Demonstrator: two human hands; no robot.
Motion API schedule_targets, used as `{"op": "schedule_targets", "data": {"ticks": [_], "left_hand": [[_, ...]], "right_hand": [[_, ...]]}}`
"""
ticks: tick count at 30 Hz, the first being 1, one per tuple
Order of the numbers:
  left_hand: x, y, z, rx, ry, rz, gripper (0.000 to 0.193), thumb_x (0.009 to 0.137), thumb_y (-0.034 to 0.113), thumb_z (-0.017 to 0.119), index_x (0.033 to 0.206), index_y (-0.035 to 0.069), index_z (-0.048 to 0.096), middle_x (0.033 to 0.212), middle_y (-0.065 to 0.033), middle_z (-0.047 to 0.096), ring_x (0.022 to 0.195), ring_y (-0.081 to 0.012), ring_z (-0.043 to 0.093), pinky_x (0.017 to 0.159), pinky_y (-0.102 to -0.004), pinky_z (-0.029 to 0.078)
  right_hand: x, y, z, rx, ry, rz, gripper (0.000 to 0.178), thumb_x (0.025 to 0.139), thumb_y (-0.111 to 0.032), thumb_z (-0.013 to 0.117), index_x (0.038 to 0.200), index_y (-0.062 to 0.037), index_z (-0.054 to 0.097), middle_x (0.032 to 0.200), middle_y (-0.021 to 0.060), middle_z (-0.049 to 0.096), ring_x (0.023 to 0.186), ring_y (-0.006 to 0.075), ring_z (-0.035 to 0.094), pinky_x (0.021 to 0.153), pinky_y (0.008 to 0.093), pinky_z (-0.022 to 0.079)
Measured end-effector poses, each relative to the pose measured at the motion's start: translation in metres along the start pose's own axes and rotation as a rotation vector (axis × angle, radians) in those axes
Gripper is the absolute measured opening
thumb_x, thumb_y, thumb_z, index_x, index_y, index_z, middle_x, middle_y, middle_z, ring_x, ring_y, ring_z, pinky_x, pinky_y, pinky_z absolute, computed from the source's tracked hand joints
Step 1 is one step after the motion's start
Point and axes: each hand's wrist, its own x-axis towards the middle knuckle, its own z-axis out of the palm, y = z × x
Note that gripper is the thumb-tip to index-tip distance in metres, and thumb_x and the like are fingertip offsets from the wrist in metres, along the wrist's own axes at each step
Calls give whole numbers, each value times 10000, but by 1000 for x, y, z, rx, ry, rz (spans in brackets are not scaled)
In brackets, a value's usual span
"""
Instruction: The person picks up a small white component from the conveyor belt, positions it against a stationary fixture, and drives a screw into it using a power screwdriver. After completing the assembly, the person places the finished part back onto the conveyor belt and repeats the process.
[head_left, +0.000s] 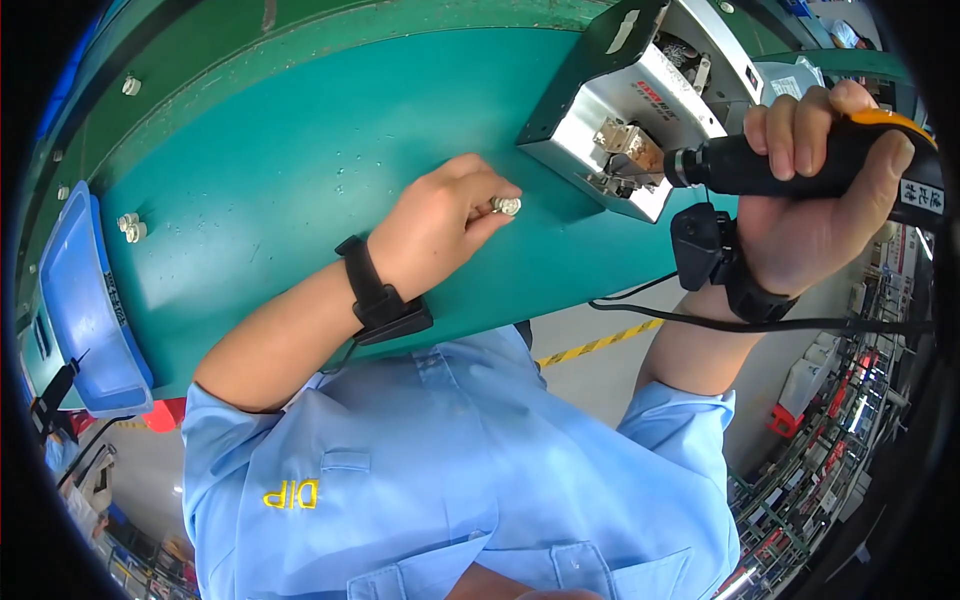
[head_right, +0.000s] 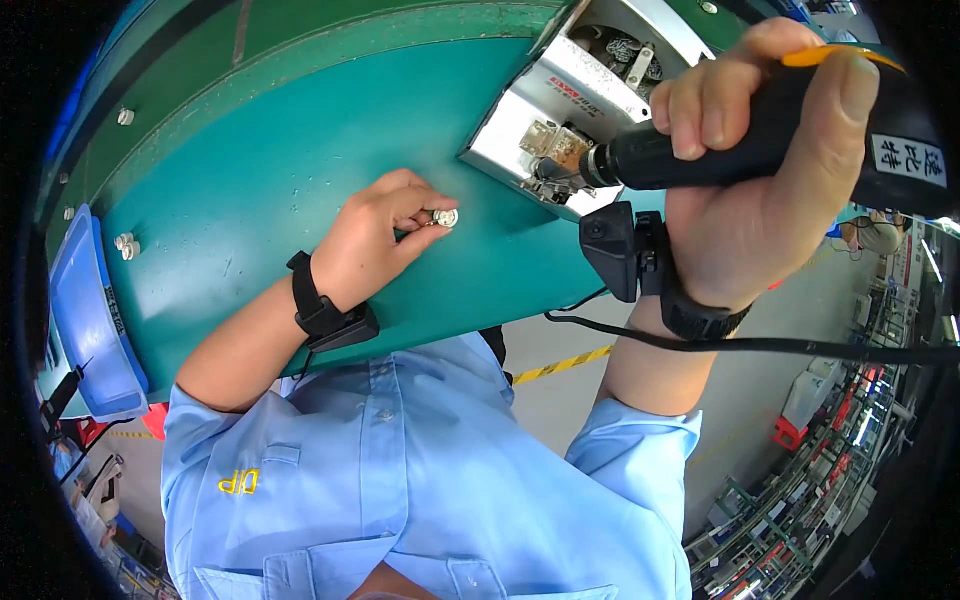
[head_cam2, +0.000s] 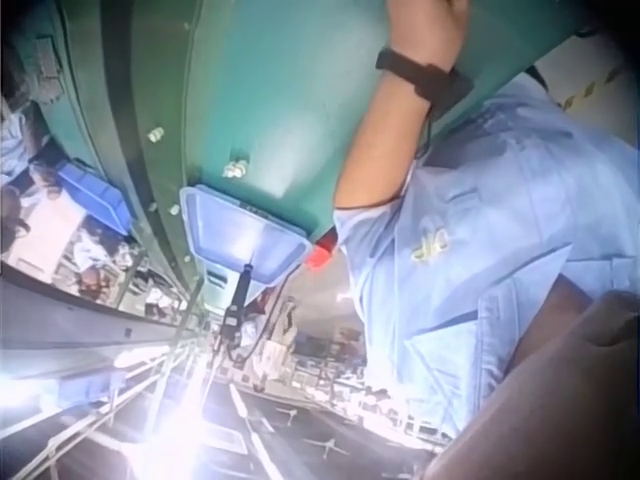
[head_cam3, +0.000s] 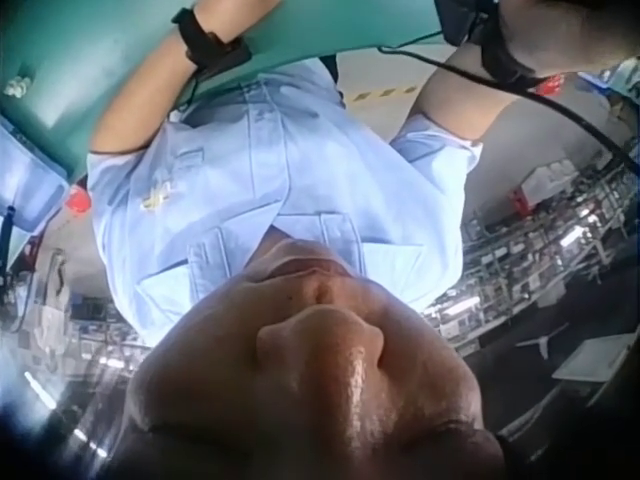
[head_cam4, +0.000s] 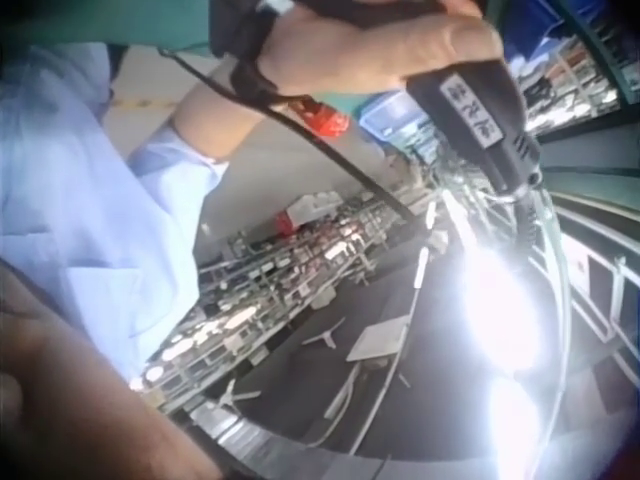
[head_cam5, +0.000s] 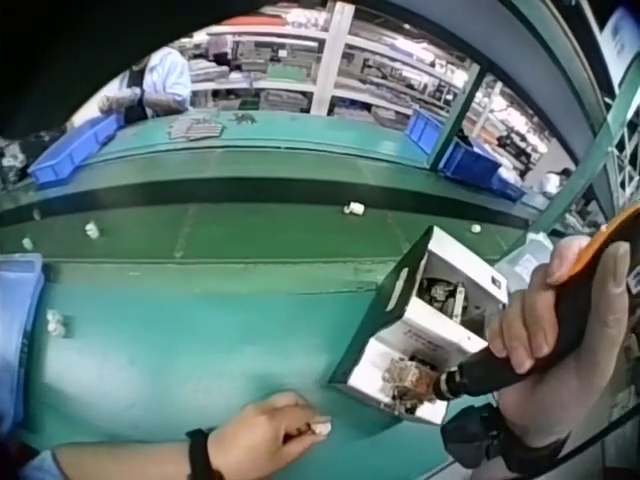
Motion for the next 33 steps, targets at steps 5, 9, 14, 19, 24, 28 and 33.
{"op": "schedule_targets", "data": {"ticks": [5, 9, 14, 19, 24, 28, 33], "left_hand": [[2, 1, -1, -6, -15, -16, 203, 804, -2, 707, 1003, 11, 668, 914, -114, 612, 740, -223, 656, 650, -323, 551], [1, -2, -3, -16, -12, -37, 206, 802, 3, 713, 1003, 13, 671, 915, -110, 613, 740, -213, 655, 653, -316, 556], [1, -4, -3, -34, -27, -42, 203, 804, 5, 714, 1002, 12, 675, 915, -101, 613, 741, -203, 652, 661, -309, 559], [1, -3, -4, -56, -19, -58, 202, 806, 1, 712, 1004, 17, 678, 913, -96, 612, 738, -193, 650, 663, -304, 559], [-1, -2, -3, -82, -36, -62, 198, 808, 4, 712, 1002, 22, 679, 919, -93, 611, 738, -188, 649, 665, -304, 559], [3, -2, -4, -64, -49, -54, 199, 808, 11, 714, 1002, 26, 672, 932, -90, 607, 735, -185, 646, 667, -299, 557], [3, 0, -8, -52, -41, -60, 210, 814, 20, 712, 1016, 33, 654, 943, -83, 596, 735, -178, 639, 675, -291, 553]], "right_hand": [[4, 0, -3, 45, 63, 12, 507, 979, -536, 436, 1086, -58, 566, 610, 0, 438, 540, 116, 431, 601, 285, 379], [0, -2, -2, 33, -29, 4, 490, 965, -499, 497, 1120, -41, 580, 661, -13, 414, 603, 99, 394, 644, 283, 336], [0, -2, 1, -56, -31, -12, 526, 942, -534, 524, 1139, -49, 575, 660, -16, 417, 602, 96, 398, 642, 283, 337], [-1, -2, -2, 20, -192, -16, 521, 935, -546, 531, 1108, -56, 571, 656, -18, 414, 594, 90, 392, 633, 280, 336], [9, -2, 3, 81, 135, 74, 537, 950, -580, 472, 1022, -53, 547, 606, 0, 439, 506, 118, 424, 556, 290, 388], [6, 10, 3, 30, 209, 177, 542, 941, -589, 484, 1009, -54, 536, 602, -6, 438, 488, 118, 420, 537, 292, 383], [-22, 17, 27, 126, 68, 68, 580, 930, -617, 482, 1047, -53, 539, 586, -11, 428, 486, 119, 421, 535, 294, 382]]}}
